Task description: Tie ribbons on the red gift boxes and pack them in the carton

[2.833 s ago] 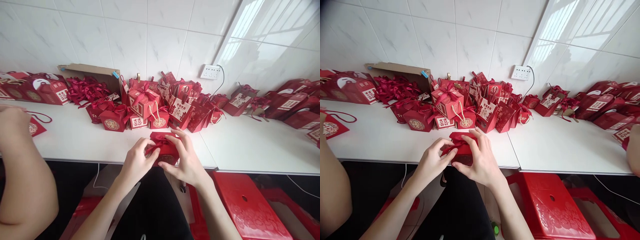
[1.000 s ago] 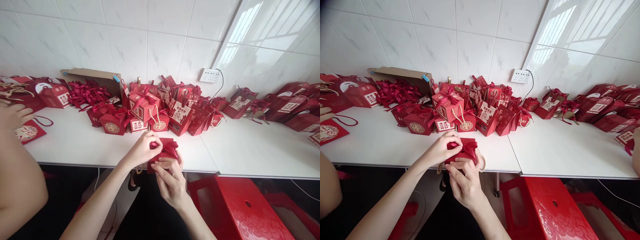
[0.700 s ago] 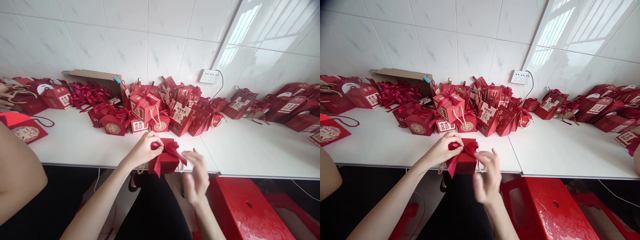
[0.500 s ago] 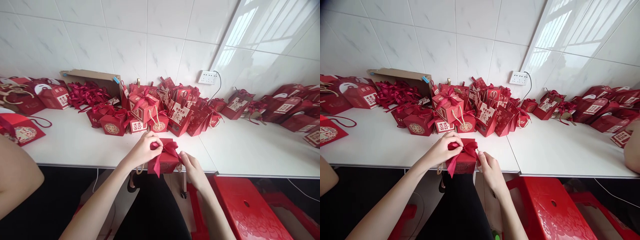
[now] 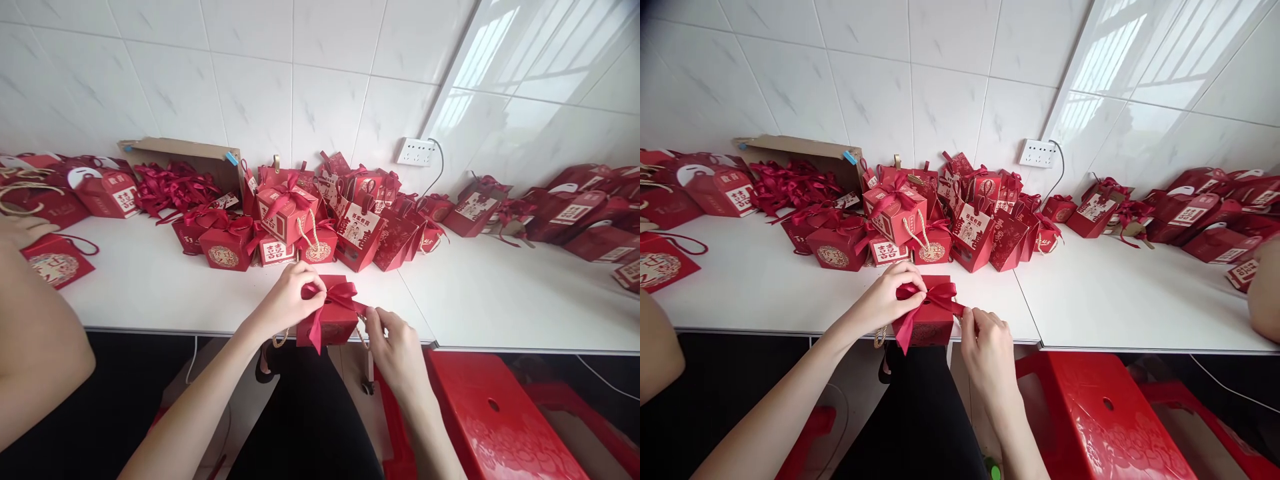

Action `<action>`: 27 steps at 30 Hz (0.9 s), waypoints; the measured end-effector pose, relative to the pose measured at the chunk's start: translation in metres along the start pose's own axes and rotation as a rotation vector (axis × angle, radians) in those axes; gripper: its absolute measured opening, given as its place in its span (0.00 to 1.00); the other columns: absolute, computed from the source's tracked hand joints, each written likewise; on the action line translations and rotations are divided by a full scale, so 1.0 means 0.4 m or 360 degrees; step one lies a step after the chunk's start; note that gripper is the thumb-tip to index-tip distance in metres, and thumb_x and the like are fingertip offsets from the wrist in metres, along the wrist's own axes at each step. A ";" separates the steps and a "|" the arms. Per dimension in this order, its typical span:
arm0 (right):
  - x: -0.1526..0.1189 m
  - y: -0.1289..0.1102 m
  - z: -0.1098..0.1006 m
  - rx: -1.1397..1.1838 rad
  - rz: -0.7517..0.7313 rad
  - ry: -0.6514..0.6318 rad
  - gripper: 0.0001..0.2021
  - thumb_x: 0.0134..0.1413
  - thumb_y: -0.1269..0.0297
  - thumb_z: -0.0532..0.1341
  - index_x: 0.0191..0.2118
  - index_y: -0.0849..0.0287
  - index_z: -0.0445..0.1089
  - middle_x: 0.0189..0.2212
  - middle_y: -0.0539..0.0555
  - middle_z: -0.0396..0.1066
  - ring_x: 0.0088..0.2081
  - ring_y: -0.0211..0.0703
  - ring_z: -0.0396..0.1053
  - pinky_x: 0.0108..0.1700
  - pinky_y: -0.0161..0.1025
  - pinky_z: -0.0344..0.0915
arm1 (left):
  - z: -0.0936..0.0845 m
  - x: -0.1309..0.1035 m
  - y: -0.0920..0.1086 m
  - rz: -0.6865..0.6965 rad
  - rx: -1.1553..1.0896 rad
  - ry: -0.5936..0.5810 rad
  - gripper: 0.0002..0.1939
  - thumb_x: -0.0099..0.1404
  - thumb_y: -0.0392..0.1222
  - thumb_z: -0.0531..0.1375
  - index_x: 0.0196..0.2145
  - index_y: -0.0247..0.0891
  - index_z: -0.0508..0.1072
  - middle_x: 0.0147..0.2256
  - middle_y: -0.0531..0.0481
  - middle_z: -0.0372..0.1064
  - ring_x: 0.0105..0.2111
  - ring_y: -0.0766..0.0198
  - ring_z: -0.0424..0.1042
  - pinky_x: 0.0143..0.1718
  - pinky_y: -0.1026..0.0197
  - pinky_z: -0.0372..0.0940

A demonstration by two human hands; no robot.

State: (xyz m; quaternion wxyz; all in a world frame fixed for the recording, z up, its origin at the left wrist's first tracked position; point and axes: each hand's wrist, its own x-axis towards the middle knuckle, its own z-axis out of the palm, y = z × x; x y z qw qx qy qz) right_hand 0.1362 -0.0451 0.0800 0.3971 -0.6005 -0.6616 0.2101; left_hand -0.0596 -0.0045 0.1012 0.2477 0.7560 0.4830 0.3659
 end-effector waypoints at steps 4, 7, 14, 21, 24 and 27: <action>-0.023 -0.024 -0.014 0.0050 0.0082 -0.0181 0.19 0.57 0.54 0.48 0.19 0.56 0.44 0.16 0.46 0.45 0.21 0.35 0.43 0.22 0.34 0.44 | 0.001 0.001 0.003 -0.0004 0.0050 0.0002 0.05 0.59 0.39 0.56 0.28 0.39 0.71 0.38 0.49 0.64 0.43 0.59 0.65 0.46 0.56 0.63; -0.045 -0.038 -0.026 0.0170 0.0236 -0.0491 0.20 0.58 0.54 0.47 0.19 0.56 0.45 0.16 0.46 0.45 0.20 0.34 0.44 0.21 0.34 0.44 | 0.001 0.002 0.006 -0.0015 0.0044 -0.0009 0.05 0.59 0.39 0.56 0.28 0.39 0.71 0.38 0.49 0.64 0.44 0.59 0.65 0.45 0.57 0.63; 0.030 0.000 -0.076 0.0155 0.0178 -0.0213 0.26 0.56 0.41 0.47 0.20 0.58 0.60 0.16 0.47 0.52 0.21 0.36 0.52 0.24 0.34 0.50 | -0.007 -0.008 -0.007 0.0030 -0.0075 0.0415 0.09 0.59 0.44 0.57 0.37 0.39 0.68 0.40 0.49 0.66 0.42 0.60 0.66 0.42 0.60 0.62; 0.164 -0.019 0.003 -0.0006 -0.0074 -0.0160 0.28 0.55 0.38 0.45 0.17 0.56 0.52 0.14 0.47 0.51 0.20 0.36 0.50 0.25 0.36 0.49 | -0.025 -0.026 0.006 -0.0619 0.0123 0.0221 0.25 0.62 0.59 0.48 0.18 0.40 0.47 0.16 0.57 0.44 0.18 0.67 0.51 0.22 0.63 0.46; 0.165 -0.027 0.038 0.0118 -0.0100 -0.0254 0.26 0.53 0.41 0.49 0.17 0.56 0.46 0.15 0.45 0.46 0.20 0.34 0.46 0.24 0.35 0.46 | -0.018 -0.032 0.011 -0.0615 -0.0008 0.0195 0.24 0.61 0.56 0.50 0.18 0.40 0.46 0.16 0.57 0.41 0.18 0.68 0.48 0.22 0.63 0.43; 0.151 -0.021 0.048 0.0348 -0.0078 -0.0296 0.24 0.52 0.43 0.51 0.18 0.56 0.47 0.16 0.45 0.46 0.21 0.33 0.46 0.23 0.34 0.45 | -0.011 -0.032 0.002 -0.0609 -0.0199 0.0228 0.21 0.60 0.52 0.51 0.19 0.40 0.48 0.17 0.57 0.42 0.18 0.68 0.47 0.21 0.63 0.43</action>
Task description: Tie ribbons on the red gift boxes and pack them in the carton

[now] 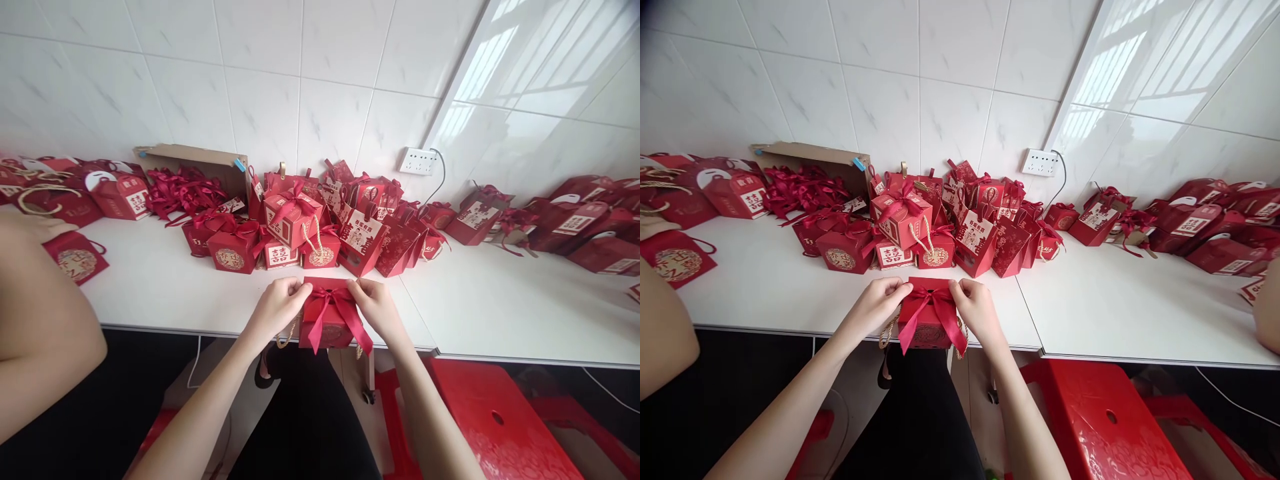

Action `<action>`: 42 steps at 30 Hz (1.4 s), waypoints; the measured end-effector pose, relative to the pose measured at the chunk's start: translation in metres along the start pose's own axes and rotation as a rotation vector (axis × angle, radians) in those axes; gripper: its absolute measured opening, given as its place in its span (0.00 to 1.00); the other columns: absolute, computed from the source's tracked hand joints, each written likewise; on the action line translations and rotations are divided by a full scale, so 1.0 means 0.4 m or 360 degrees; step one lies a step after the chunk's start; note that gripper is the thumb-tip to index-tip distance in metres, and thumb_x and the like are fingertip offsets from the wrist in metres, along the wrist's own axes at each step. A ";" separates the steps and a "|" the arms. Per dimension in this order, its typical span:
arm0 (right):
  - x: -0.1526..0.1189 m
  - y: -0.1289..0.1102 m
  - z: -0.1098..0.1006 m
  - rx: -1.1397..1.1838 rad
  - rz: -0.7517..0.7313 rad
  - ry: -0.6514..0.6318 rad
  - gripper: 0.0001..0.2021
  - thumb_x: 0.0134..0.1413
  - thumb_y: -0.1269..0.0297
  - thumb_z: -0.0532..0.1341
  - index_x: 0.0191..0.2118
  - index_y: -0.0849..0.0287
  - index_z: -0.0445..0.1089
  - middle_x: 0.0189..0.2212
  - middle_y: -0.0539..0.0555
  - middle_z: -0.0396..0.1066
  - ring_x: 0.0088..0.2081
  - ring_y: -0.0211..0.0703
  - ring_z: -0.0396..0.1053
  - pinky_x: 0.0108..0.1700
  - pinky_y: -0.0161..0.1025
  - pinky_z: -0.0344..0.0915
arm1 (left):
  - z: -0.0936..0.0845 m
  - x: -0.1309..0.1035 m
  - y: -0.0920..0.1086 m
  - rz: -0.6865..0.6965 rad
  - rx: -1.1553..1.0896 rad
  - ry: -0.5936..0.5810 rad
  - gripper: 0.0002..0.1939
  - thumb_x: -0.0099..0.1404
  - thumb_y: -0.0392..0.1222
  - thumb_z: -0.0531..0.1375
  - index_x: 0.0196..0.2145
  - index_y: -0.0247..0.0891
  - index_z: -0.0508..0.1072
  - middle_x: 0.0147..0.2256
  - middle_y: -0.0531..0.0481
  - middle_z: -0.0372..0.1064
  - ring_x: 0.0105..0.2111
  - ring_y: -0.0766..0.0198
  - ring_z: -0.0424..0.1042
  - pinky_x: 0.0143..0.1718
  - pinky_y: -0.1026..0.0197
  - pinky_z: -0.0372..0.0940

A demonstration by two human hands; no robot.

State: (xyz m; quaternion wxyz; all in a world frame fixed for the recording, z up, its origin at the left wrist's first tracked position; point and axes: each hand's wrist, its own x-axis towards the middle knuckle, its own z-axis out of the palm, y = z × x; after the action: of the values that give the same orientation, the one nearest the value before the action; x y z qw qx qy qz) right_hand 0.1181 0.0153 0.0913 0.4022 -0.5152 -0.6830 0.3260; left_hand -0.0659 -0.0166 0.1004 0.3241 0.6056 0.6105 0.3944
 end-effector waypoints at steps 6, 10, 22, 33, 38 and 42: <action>-0.032 0.013 0.002 0.0147 0.0014 0.0022 0.23 0.52 0.44 0.54 0.20 0.57 0.52 0.17 0.44 0.51 0.21 0.33 0.49 0.23 0.33 0.47 | 0.003 0.018 -0.008 -0.0071 -0.0007 0.0015 0.24 0.61 0.57 0.49 0.16 0.40 0.46 0.16 0.57 0.40 0.17 0.68 0.46 0.22 0.62 0.42; -0.041 0.025 0.004 0.0247 -0.0006 0.0040 0.22 0.52 0.44 0.55 0.20 0.56 0.52 0.17 0.44 0.51 0.21 0.33 0.49 0.23 0.32 0.47 | 0.012 0.011 -0.004 0.0010 -0.0091 0.0054 0.17 0.58 0.48 0.52 0.18 0.40 0.51 0.16 0.58 0.44 0.18 0.68 0.49 0.22 0.64 0.44; -0.063 0.054 0.028 0.0755 0.0097 0.0020 0.21 0.55 0.46 0.56 0.23 0.56 0.52 0.20 0.44 0.53 0.22 0.33 0.51 0.26 0.32 0.54 | 0.065 -0.005 -0.059 0.0112 -0.0651 0.0194 0.19 0.61 0.50 0.53 0.20 0.39 0.50 0.20 0.58 0.45 0.20 0.71 0.47 0.22 0.66 0.46; -0.076 0.120 -0.017 0.0470 -0.0345 -0.0317 0.36 0.46 0.56 0.67 0.59 0.53 0.53 0.59 0.60 0.55 0.59 0.50 0.57 0.59 0.51 0.58 | 0.067 0.028 -0.123 0.0024 -0.0733 0.0407 0.14 0.60 0.50 0.48 0.23 0.39 0.59 0.22 0.54 0.57 0.23 0.66 0.61 0.27 0.64 0.59; -0.066 0.120 -0.010 0.1485 0.0225 0.0151 0.26 0.53 0.45 0.56 0.53 0.53 0.62 0.50 0.58 0.69 0.52 0.53 0.67 0.50 0.54 0.67 | 0.069 0.040 -0.149 0.0057 -0.0679 0.0486 0.11 0.58 0.48 0.48 0.24 0.40 0.59 0.21 0.55 0.54 0.24 0.66 0.59 0.28 0.65 0.58; -0.067 0.109 -0.021 0.1899 0.0407 0.0024 0.26 0.53 0.40 0.52 0.49 0.53 0.67 0.48 0.58 0.71 0.49 0.54 0.69 0.44 0.54 0.71 | 0.076 0.028 -0.141 0.0074 -0.0490 0.0275 0.11 0.57 0.47 0.54 0.22 0.39 0.63 0.17 0.57 0.53 0.20 0.67 0.55 0.22 0.65 0.51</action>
State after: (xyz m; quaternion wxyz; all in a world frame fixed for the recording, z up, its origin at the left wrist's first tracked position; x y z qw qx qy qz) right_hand 0.1485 0.0010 0.0520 0.5840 -0.2814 -0.3124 0.6944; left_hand -0.0670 -0.0004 0.0376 0.3501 0.5266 0.5544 0.5410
